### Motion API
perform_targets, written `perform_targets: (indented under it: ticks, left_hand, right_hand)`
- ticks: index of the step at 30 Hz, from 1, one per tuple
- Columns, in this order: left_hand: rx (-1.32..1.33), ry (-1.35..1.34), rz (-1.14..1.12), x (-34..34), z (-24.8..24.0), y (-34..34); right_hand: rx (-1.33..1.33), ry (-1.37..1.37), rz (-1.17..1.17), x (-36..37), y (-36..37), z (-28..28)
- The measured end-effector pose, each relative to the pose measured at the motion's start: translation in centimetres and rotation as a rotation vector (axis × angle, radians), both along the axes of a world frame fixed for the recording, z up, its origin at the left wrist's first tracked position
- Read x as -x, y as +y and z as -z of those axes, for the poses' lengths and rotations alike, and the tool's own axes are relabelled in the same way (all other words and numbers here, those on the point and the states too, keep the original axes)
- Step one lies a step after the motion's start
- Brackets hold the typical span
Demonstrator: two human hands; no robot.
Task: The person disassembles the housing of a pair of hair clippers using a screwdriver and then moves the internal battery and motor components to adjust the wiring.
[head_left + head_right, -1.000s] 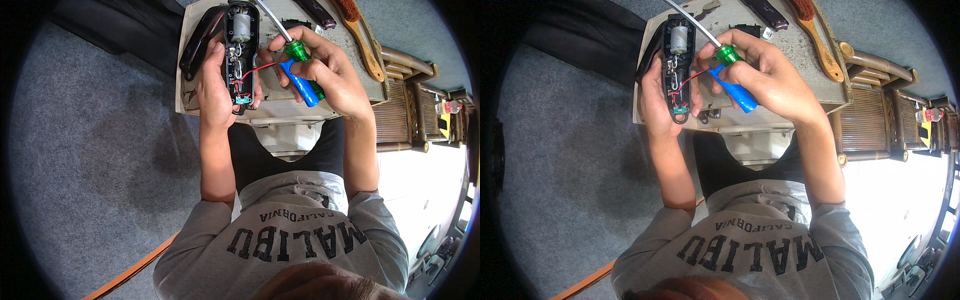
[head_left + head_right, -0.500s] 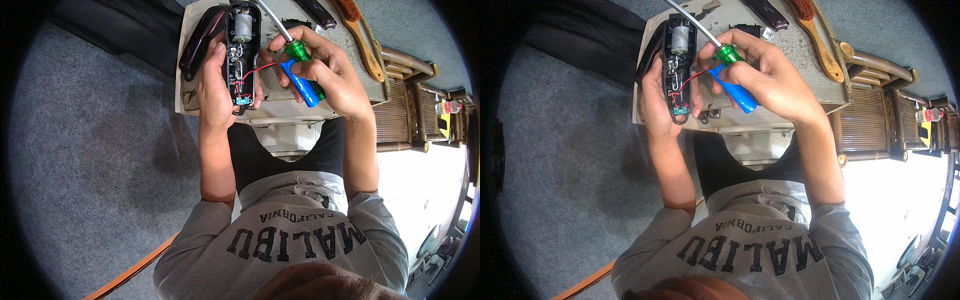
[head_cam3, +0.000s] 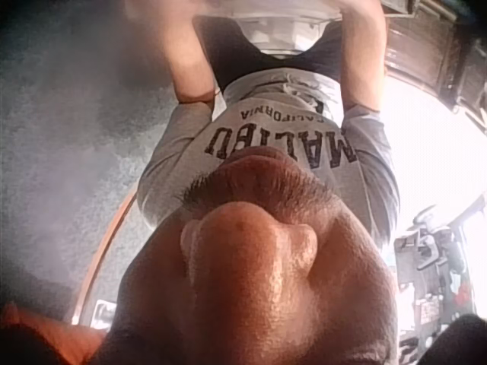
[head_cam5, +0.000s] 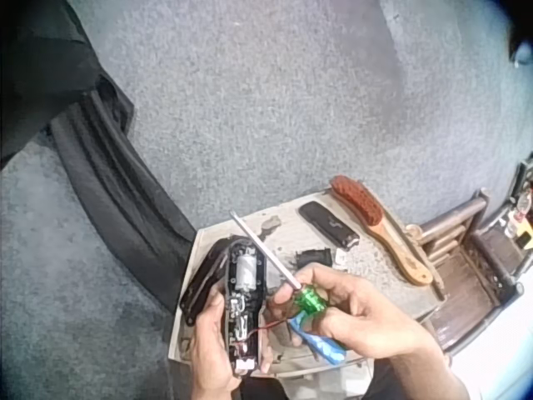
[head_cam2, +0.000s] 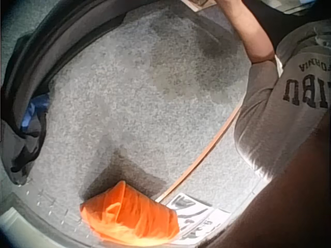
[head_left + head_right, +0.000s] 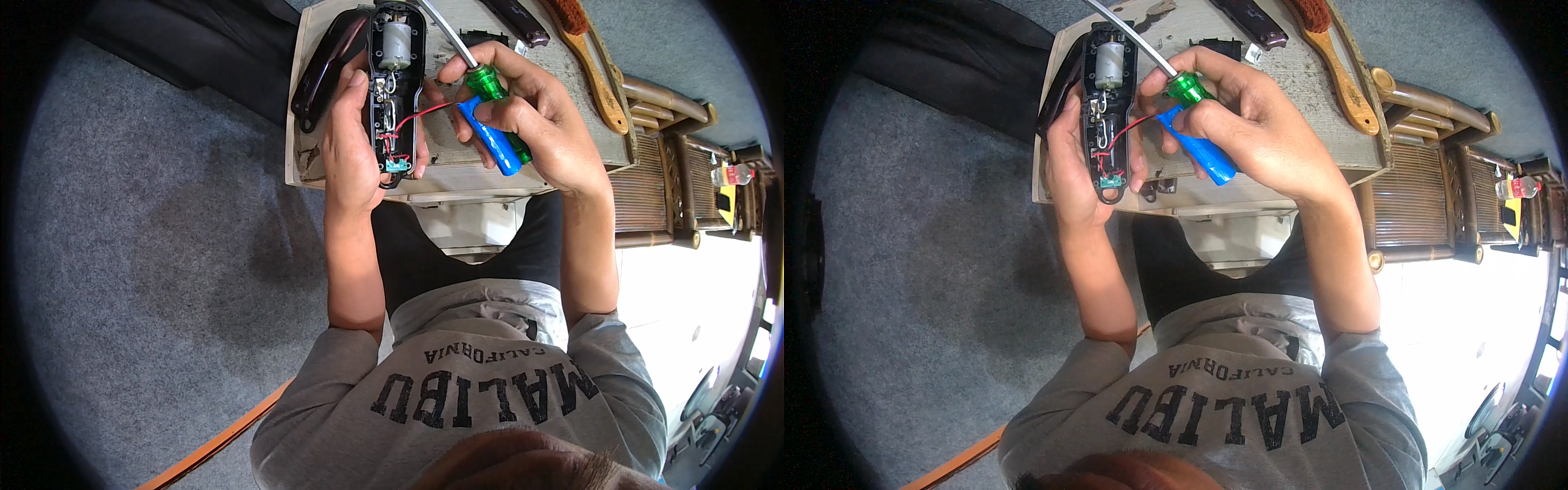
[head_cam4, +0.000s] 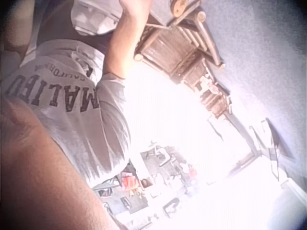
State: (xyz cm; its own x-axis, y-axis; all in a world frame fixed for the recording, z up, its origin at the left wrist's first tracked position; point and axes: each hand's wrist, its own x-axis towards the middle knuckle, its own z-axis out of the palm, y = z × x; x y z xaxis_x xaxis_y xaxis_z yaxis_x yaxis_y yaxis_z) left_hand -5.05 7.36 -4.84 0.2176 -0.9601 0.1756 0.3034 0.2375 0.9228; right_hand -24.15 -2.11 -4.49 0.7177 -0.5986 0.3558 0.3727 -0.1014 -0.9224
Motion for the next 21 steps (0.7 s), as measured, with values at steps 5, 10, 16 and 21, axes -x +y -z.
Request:
perform_targets:
  ticks: [5,10,16,21]
  left_hand:
    - [-0.034,0.023,-0.011,0.10,-0.19,0.06]
    - [-0.038,0.069,-0.018,0.27,-0.27,0.07]
    - [-0.018,0.145,0.024,-0.05,-0.07,0.13]
    - [0.038,0.165,0.055,-0.33,0.32,0.15]
  right_hand:
    - [-0.001,0.015,-0.041,0.32,-0.19,-0.12]
    - [-0.005,0.022,-0.045,0.38,-0.16,-0.22]
    - [0.023,0.040,0.047,-0.25,0.30,-0.30]
    - [-0.001,0.041,-0.003,0.22,0.04,-0.33]
